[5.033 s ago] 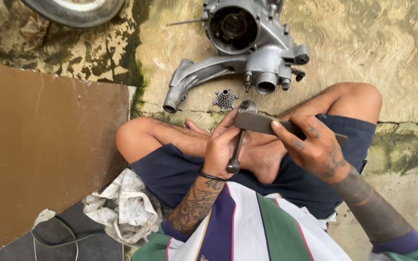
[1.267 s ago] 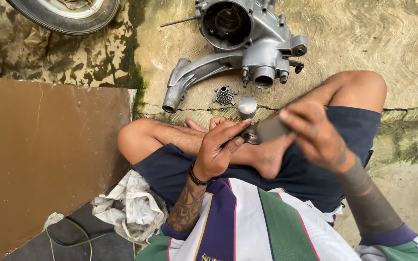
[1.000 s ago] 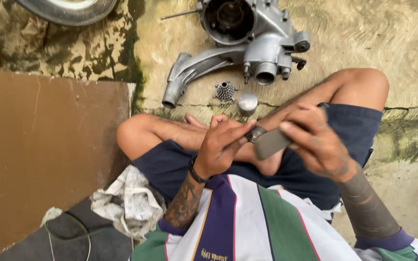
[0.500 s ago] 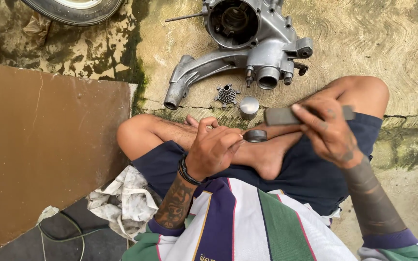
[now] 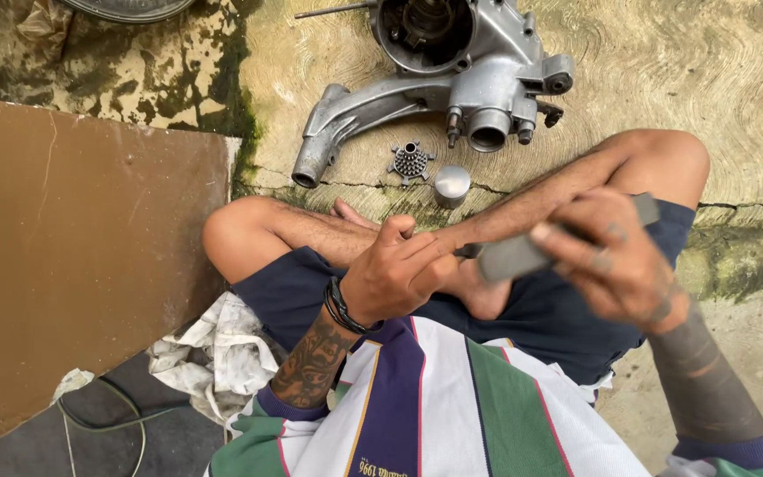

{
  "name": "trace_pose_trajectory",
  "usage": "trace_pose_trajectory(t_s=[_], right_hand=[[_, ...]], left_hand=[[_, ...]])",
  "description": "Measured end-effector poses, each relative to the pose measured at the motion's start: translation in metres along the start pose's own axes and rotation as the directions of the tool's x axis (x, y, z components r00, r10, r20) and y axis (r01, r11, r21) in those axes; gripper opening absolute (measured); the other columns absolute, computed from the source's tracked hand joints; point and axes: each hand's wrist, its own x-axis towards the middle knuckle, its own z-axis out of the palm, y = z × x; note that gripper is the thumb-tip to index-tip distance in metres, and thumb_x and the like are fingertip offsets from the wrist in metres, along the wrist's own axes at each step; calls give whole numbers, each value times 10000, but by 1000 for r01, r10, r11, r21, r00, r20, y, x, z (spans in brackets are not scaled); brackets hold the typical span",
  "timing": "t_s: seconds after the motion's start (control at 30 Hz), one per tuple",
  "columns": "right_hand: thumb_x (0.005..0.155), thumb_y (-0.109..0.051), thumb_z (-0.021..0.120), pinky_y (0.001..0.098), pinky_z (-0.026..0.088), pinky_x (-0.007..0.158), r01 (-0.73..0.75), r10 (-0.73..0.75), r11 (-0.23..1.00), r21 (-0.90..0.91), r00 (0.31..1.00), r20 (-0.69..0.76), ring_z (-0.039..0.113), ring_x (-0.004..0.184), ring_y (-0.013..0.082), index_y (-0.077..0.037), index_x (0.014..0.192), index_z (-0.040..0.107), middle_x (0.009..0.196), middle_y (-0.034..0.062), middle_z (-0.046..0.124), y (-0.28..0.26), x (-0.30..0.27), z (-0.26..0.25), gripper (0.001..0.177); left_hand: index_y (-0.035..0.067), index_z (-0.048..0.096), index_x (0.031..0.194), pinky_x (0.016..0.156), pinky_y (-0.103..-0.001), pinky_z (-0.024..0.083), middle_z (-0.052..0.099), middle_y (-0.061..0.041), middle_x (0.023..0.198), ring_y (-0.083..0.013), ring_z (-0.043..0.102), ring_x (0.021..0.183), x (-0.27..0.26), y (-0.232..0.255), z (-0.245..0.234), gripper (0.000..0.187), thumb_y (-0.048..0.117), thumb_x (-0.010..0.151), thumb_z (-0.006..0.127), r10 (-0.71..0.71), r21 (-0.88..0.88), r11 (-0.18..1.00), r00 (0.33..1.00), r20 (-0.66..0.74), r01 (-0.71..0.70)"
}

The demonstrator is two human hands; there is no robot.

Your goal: Cleaning and sanding a motorcycle piston and connecting rod using a whetstone

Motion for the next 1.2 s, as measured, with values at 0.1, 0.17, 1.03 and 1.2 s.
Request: trace_pose_trajectory(t_s=[0.1,0.17,1.03,1.2], right_hand=[[1073,-236,460,537,438,935,32,-25,989,-144,998,52,592,1002,345,-112,1464,539,1162,182,598,21,-11,8,418],[1061,-214,545,525,432,965,-39,60,942,-334,997,52,595,1037,361,-137,1479,570,1209,181,608,37,-25,-3,426],[834,52,737,288,522,591,-196,483,680,707,845,-229,596,663,143,54,1508,465,875,152,660,-14,12,83,727],[887,57,713,228,480,574,-171,505,741,649,779,-371,568,685,78,68,1542,410,929,139,657,3,-1,96,721]], left_hand=[[92,500,976,888,-408,436,688,-70,980,-198,609,747,10,-5,-9,67,47,1024,511,69,120,990,997,38,-73],[69,500,992,875,-422,424,670,-86,974,-218,597,743,7,-9,-10,72,4,1017,483,55,35,998,997,61,-58],[51,530,1079,790,-360,430,652,-105,919,-229,648,727,17,-18,7,152,132,993,625,-43,-172,985,994,-98,26],[-45,312,1504,1095,-593,380,420,-331,1487,-460,503,1338,7,-26,-4,764,455,996,587,-670,-601,449,694,264,662]])
